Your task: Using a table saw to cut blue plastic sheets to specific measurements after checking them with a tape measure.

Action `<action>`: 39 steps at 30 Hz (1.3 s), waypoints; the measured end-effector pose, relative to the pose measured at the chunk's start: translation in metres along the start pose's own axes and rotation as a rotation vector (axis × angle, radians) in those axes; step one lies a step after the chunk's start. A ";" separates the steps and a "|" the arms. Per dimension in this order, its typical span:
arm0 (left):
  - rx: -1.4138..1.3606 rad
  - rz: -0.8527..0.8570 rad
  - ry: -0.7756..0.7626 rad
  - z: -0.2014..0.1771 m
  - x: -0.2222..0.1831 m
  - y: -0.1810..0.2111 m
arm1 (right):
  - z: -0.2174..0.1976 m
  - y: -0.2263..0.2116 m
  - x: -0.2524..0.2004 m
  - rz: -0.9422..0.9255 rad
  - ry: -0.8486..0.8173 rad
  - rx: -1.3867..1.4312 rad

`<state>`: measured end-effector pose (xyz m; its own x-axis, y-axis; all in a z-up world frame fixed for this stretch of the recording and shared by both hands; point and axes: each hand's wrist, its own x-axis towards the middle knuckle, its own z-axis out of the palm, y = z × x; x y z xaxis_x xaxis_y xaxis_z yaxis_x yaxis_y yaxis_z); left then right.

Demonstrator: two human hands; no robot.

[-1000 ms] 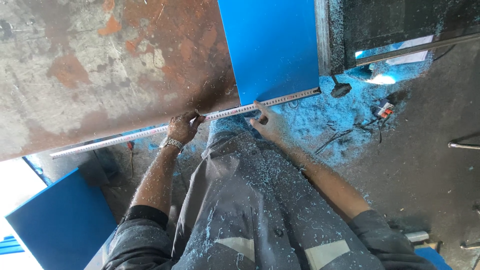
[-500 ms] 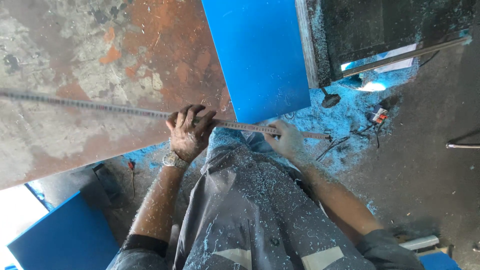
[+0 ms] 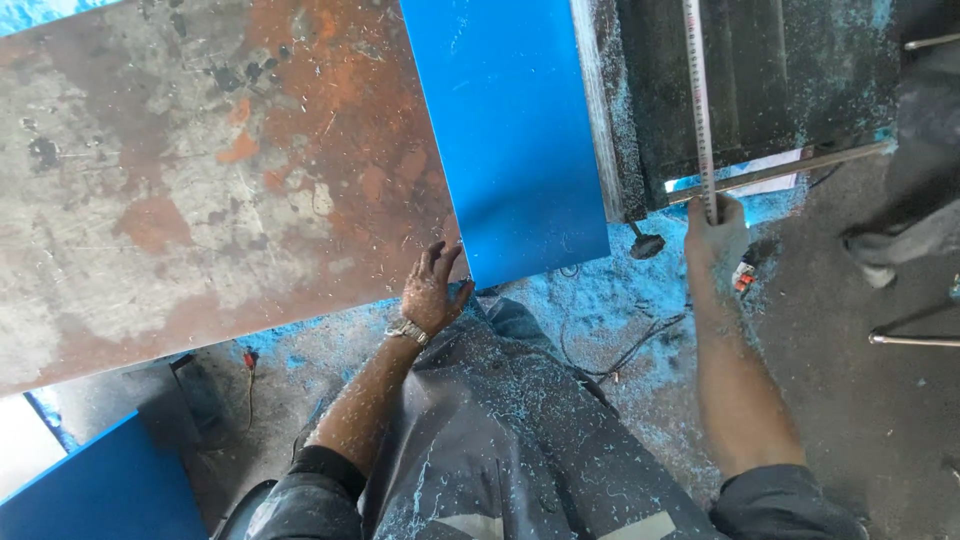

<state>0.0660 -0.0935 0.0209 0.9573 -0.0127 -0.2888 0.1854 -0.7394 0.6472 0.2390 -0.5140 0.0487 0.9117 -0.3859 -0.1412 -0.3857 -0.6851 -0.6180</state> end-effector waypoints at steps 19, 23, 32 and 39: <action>0.272 0.019 -0.082 0.031 0.038 0.015 | 0.047 -0.079 -0.073 -1.090 -0.604 -1.573; 0.290 -0.050 -0.098 0.036 0.043 0.017 | 0.065 -0.041 -0.056 -1.279 -0.334 -1.459; 0.194 -0.019 -0.038 0.046 0.049 0.010 | 0.063 -0.052 -0.052 -1.318 -0.361 -1.325; 0.188 -0.022 -0.038 0.047 0.049 0.007 | 0.070 -0.063 -0.051 -1.386 -0.469 -1.356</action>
<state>0.1042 -0.1315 -0.0219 0.9437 -0.0183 -0.3304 0.1579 -0.8526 0.4981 0.2262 -0.4081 0.0408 0.5014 0.7307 -0.4633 0.8564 -0.3428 0.3861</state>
